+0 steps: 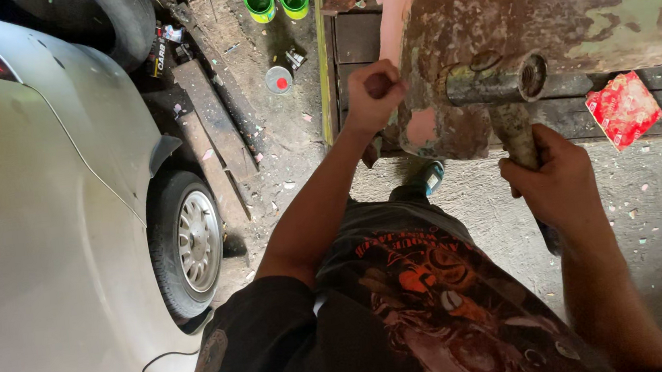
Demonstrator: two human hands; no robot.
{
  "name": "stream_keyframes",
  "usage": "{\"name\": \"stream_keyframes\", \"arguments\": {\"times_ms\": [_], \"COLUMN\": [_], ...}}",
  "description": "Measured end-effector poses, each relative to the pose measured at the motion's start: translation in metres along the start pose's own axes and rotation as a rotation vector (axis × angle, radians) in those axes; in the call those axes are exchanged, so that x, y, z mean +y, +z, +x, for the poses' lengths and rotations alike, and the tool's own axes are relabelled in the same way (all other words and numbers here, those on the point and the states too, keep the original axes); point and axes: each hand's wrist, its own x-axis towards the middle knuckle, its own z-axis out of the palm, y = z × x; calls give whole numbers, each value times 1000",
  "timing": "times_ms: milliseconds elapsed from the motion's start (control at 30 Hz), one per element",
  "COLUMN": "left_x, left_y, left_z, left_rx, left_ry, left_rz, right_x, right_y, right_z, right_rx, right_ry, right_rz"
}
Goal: The person uses a hammer and a metal punch to shape a large, curved metal piece resting on a wooden workbench. They repeatedly strike the punch along the edge of the metal, moving the punch to different spots to continue the shaping process.
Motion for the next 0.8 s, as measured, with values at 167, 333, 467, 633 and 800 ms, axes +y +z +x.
{"name": "stream_keyframes", "arguments": {"times_ms": [167, 333, 467, 633, 800], "left_x": [-4, -15, -22, -23, -21], "left_y": [24, 31, 17, -5, -18], "left_z": [6, 5, -3, -6, 2], "left_rx": [-236, -256, -217, 46, 171], "left_ry": [-28, -82, -112, 33, 80], "left_rz": [310, 326, 846, -158, -173], "right_x": [-17, -45, -53, -40, -29], "right_y": [3, 3, -7, -11, -10], "right_z": [-6, 7, 18, 9, 6], "right_rx": [90, 100, -3, 27, 41], "right_ry": [-125, -276, -238, -244, -245], "right_rz": [-249, -720, -757, -405, -275]}}
